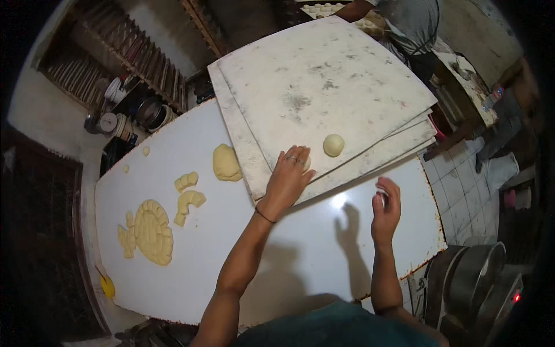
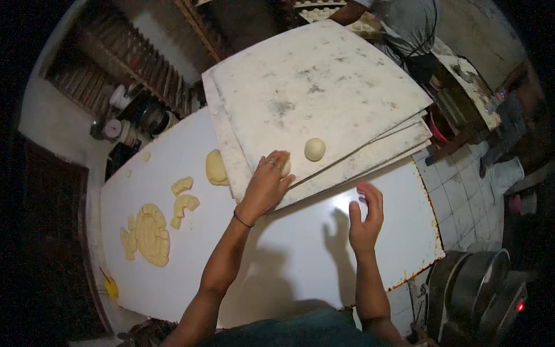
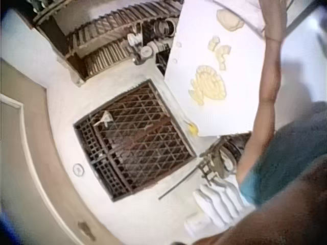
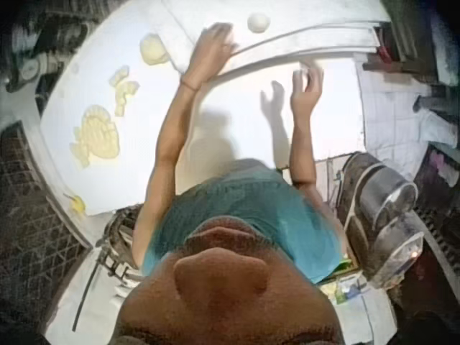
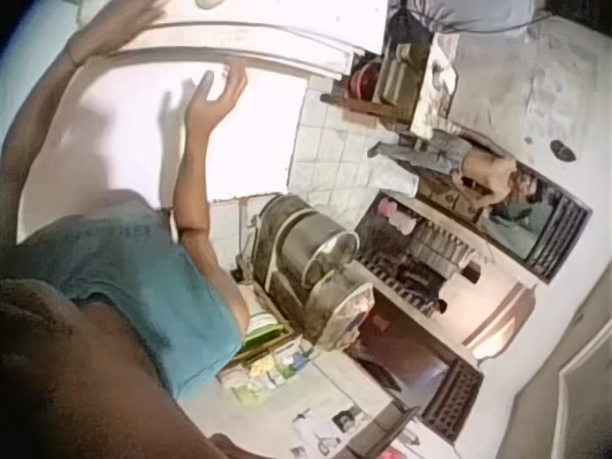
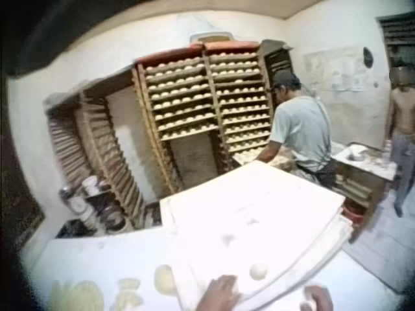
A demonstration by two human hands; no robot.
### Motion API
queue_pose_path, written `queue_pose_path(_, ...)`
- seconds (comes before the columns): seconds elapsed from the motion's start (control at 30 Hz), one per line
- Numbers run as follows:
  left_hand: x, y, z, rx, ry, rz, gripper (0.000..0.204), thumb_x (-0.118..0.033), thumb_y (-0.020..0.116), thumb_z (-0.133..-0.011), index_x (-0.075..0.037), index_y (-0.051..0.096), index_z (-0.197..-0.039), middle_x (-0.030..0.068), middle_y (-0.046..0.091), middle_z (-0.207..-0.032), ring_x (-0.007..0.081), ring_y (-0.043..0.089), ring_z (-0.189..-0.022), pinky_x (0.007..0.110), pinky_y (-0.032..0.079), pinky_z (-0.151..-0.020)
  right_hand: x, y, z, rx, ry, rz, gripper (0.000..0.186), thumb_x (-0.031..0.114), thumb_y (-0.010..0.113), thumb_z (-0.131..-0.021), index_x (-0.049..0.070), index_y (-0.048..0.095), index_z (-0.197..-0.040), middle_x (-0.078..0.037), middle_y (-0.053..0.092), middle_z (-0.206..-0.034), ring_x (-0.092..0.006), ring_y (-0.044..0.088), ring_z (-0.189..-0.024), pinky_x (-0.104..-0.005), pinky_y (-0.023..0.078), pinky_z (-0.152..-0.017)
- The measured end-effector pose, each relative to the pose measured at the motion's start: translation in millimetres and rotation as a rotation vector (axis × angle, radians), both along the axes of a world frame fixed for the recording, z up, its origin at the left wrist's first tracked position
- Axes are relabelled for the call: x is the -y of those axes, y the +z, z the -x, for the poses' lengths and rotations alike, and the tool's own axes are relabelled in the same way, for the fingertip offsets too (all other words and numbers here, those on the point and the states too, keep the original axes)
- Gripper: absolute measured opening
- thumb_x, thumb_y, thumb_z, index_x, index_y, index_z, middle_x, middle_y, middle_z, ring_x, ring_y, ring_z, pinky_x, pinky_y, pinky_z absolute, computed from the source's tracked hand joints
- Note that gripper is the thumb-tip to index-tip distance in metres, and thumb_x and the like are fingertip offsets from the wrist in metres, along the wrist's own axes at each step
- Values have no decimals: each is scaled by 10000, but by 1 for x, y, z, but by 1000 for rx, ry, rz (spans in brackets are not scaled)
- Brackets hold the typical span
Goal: The person works with other bakery staff at a large table to shape dough balls into decorative patterns and place them onto wooden boards.
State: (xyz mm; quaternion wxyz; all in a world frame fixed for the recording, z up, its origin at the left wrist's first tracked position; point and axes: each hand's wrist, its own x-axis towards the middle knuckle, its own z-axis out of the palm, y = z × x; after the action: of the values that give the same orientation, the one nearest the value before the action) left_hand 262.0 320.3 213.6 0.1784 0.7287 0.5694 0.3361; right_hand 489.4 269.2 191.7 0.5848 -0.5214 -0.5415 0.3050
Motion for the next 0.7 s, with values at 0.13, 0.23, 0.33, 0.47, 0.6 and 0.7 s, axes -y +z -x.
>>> queue_pose_path(0.13,39,12,14,32,181,-255,497,-266,512,-899,16,431,-1300,191,328,-1419,397,205,-1353,510,185,-1085,100,-74,1,79,80,304,144,84,556,-873,-18,585,-970,-110,587,-967,-181,560,-886,-291,450,-807)
queue_pose_path(0.23,125,2,38,325,262,-233,428,-181,559,-863,11,473,-1236,175,402,-1340,396,306,-1295,466,271,-1057,154,-98,44,-12,306,559,104,82,566,-880,1,613,-926,-67,607,-889,-123,553,-771,-255,458,-705)
queue_pose_path(0.33,218,-40,75,303,240,88,399,-127,597,-852,-5,490,-1216,164,440,-1300,338,393,-1242,414,333,-1025,155,-125,127,-31,706,630,164,140,588,-884,5,632,-966,-93,637,-861,-155,596,-800,-274,479,-748)
queue_pose_path(0.47,337,-80,129,402,397,418,382,-154,608,-864,-21,511,-1208,172,511,-1237,317,471,-1181,385,385,-982,78,-123,290,132,880,485,213,183,581,-892,9,635,-1002,-95,659,-878,-158,623,-771,-280,494,-713)
queue_pose_path(0.6,332,-100,207,384,418,342,282,-113,622,-853,-49,583,-1124,132,606,-1120,289,561,-1079,358,421,-941,-51,-177,434,665,723,239,357,345,524,-849,39,645,-990,-161,631,-992,-333,595,-917,-431,477,-790)
queue_pose_path(0.7,262,-152,280,534,495,213,221,-22,555,-883,-15,581,-1103,73,611,-1073,158,560,-1014,280,446,-875,-44,-186,503,982,512,186,431,390,551,-831,40,596,-1078,-153,556,-1119,-373,485,-1062,-515,452,-787)
